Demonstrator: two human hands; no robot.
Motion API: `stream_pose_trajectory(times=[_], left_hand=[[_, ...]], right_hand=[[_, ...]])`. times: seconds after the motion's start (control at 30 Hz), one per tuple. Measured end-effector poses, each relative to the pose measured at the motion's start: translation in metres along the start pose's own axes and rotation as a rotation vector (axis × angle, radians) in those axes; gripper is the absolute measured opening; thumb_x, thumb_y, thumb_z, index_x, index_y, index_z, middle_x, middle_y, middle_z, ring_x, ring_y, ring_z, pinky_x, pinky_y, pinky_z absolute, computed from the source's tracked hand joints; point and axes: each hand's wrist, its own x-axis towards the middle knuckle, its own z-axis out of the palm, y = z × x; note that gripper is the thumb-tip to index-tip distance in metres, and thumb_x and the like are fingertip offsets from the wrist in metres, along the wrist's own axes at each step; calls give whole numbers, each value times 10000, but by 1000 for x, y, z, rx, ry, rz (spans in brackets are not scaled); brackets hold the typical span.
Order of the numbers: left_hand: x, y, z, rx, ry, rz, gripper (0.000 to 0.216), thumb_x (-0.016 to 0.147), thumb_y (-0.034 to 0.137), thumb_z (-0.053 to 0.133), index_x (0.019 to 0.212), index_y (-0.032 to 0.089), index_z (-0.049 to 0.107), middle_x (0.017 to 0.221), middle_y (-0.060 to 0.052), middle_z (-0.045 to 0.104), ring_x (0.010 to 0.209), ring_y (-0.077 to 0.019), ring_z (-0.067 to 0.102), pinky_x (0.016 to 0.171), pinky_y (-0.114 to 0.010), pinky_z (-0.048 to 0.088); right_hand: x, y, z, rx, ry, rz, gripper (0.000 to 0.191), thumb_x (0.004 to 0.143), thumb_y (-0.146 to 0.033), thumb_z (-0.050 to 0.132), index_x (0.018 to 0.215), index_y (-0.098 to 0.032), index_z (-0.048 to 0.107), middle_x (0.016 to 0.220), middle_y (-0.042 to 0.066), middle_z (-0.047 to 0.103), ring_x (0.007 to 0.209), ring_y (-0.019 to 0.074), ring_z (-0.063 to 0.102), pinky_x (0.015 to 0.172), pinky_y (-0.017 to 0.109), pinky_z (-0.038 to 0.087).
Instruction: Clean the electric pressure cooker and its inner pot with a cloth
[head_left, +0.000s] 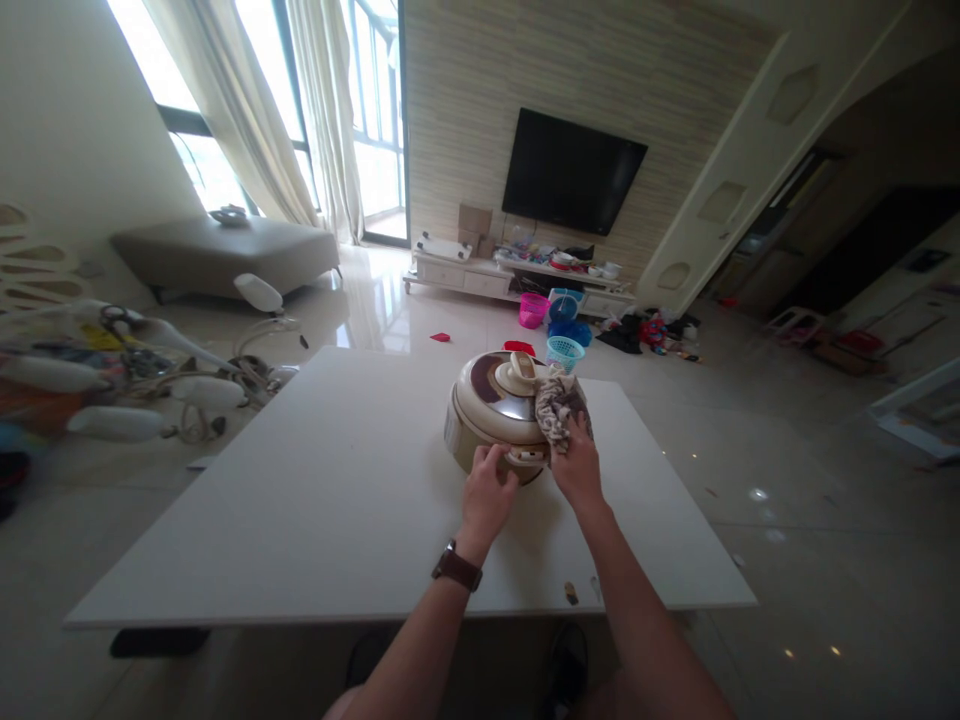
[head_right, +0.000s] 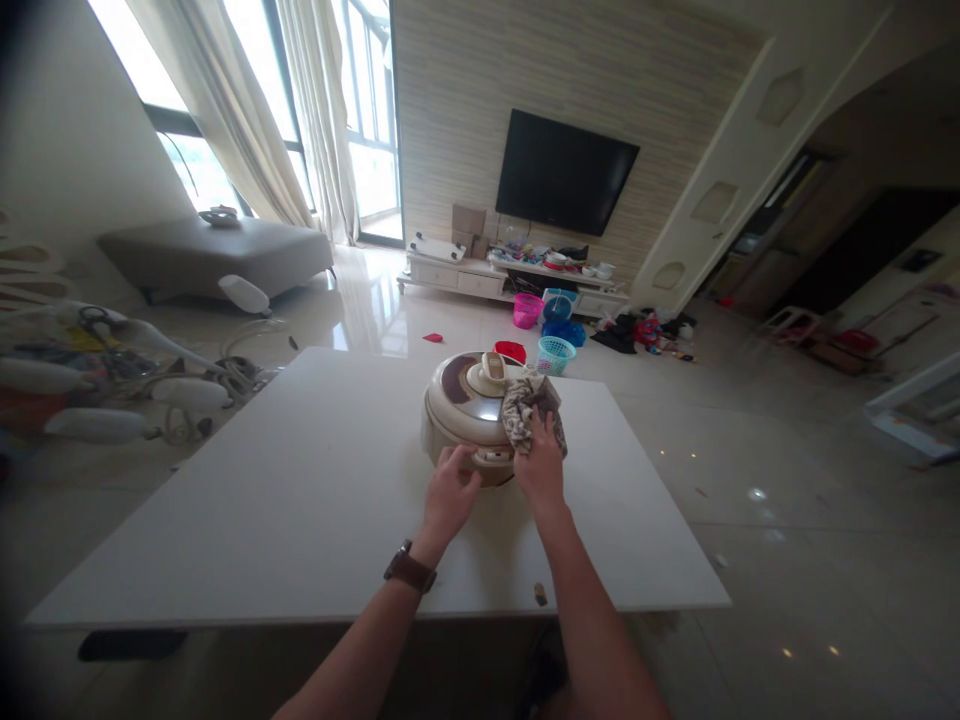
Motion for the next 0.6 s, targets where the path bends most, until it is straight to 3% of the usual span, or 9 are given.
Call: stream_pose_trajectory(times=[0.2, 0.37, 0.43, 0.53, 0.6], left_hand=[[4, -3, 2, -58, 9, 18, 359, 870, 77, 600, 1177, 247, 675, 1188, -48, 599, 935, -164, 707, 926, -326, 567], [5, -7, 8, -97, 37, 36, 355, 865, 58, 596, 1164, 235, 668, 1172, -50, 601, 914, -162, 694, 909, -333, 574], [5, -9, 10, -102, 56, 40, 327, 867, 62, 600, 1139, 232, 664, 1153, -46, 604, 892, -161, 691, 893, -335, 578], [6, -13, 13, -106, 87, 50, 293, 871, 71, 607, 1107, 235, 667, 1120, -39, 611, 857, -160, 684, 859, -337, 582], [8, -17, 15, -120, 109, 73, 288, 868, 63, 600, 1086, 236, 676, 1110, -41, 614, 872, -167, 686, 841, -332, 585]], right_hand=[[-44, -5, -1, 81, 9, -67, 781, 860, -91, 497, 1630, -220, 497, 1700, 43, 488, 1681, 300, 238, 1327, 508, 371], [-64, 5, 18, 265, 129, -100, 710, 868, -146, 518, 1571, -217, 574, 1657, 78, 543, 1675, 308, 264, 1320, 543, 361], [-78, 10, 33, 385, 197, -14, 632, 901, -212, 542, 1528, -187, 615, 1587, 126, 613, 1626, 327, 382, 1296, 553, 385], [-100, 12, 56, 575, 243, 251, 522, 903, -377, 650, 1350, -119, 732, 1325, 194, 770, 1352, 371, 678, 1144, 528, 539], [-106, 8, 65, 677, 281, 415, 533, 879, -485, 699, 1228, -90, 776, 1218, 213, 802, 1218, 383, 744, 1062, 511, 584]])
